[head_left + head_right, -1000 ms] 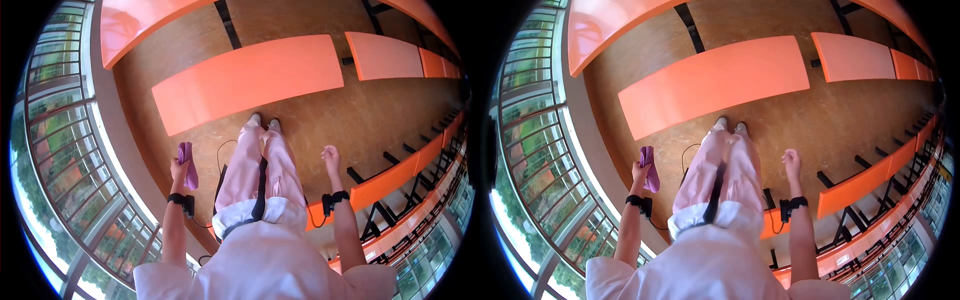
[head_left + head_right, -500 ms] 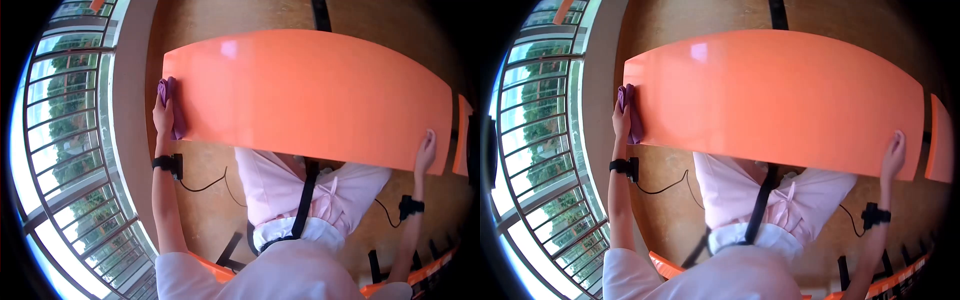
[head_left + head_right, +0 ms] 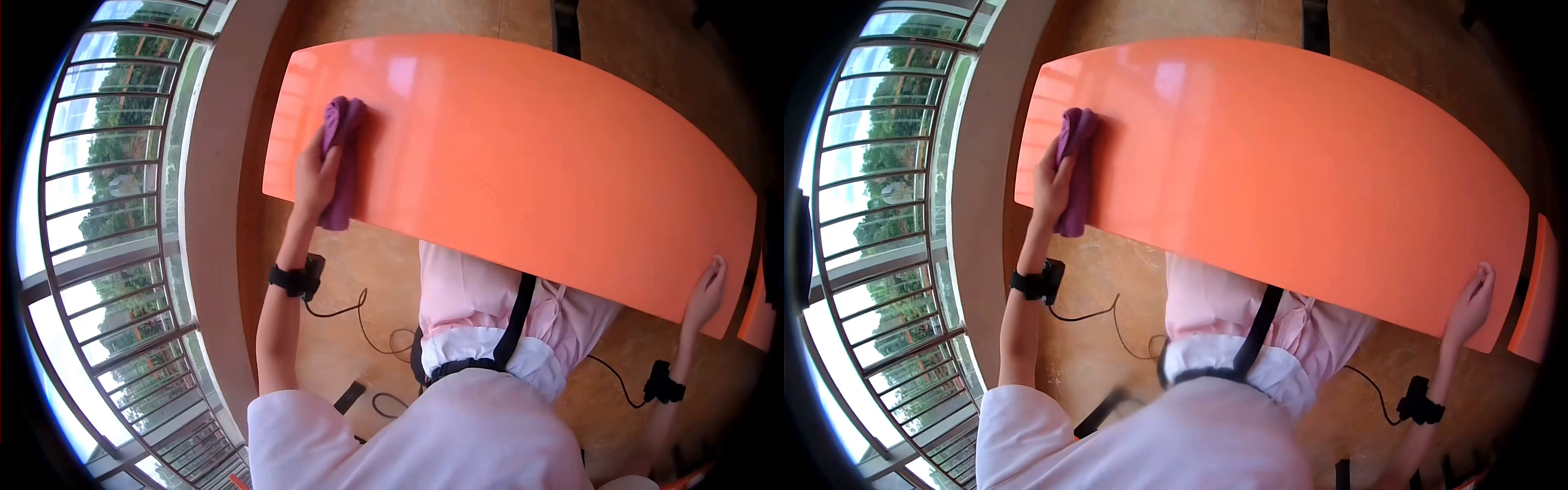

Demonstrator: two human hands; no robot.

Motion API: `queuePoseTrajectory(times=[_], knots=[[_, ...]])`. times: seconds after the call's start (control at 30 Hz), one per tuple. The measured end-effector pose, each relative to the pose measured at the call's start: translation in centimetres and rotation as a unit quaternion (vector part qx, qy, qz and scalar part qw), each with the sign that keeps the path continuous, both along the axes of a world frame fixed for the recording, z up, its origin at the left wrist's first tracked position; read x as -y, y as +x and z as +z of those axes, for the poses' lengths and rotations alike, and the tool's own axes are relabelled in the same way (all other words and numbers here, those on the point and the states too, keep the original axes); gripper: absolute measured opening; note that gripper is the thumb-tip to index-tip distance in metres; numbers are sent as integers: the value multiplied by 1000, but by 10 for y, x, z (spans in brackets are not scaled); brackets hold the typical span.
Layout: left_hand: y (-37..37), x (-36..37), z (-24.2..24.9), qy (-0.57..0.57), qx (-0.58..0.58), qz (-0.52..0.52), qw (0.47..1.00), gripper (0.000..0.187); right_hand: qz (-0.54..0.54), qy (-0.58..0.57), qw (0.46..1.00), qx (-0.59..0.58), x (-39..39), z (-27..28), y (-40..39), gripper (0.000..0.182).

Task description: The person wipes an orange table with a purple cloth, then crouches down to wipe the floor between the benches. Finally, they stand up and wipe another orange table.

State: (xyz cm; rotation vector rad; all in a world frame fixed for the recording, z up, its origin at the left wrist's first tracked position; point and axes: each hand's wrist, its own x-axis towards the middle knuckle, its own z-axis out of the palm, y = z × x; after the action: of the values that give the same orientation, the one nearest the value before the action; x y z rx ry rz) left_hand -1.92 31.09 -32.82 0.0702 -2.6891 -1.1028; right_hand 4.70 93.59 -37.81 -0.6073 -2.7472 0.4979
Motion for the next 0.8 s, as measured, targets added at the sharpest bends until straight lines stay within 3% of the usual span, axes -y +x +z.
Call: queuePoseTrajectory(times=[0.1, 0.2, 0.23, 0.27, 0.37, 0.5, 0.57, 0.63, 0.67, 0.7, 0.8], knots=[[16, -101, 9, -30, 87, -66, 994, 43, 36, -3, 998, -46, 1, -4, 4, 27], [22, -196, 11, -18, 65, -221, 973, 51, 48, 9, 997, -64, 4, 6, -5, 26], [23, -223, 16, -65, 104, -251, 960, 52, 37, 4, 999, -32, 8, 10, -5, 25], [25, -241, 9, -84, 52, -264, 960, 52, 24, -3, 1000, 5, 13, 13, -4, 25], [35, -259, 7, -226, 16, -255, 940, 53, 55, -45, 997, -43, 7, 5, -2, 23], [42, -183, 28, -192, 67, -169, 964, 49, 66, -44, 995, -63, 4, 3, -6, 23], [39, -118, 37, -169, 123, -42, 977, 50, 70, -29, 993, -87, 9, 7, -4, 22], [32, -43, 33, -276, 88, 91, 953, 49, 61, -19, 995, -74, 15, 16, -4, 21], [26, 1, 25, -272, 71, 151, 948, 48, 51, -8, 997, -58, 18, 20, -3, 21], [16, 21, 39, -234, 128, 237, 934, 48, 47, -8, 997, -61, 21, 21, -3, 21], [-29, 107, 16, -186, 98, 307, 928, 48, 40, 18, 997, -57, 25, 26, -6, 20]])
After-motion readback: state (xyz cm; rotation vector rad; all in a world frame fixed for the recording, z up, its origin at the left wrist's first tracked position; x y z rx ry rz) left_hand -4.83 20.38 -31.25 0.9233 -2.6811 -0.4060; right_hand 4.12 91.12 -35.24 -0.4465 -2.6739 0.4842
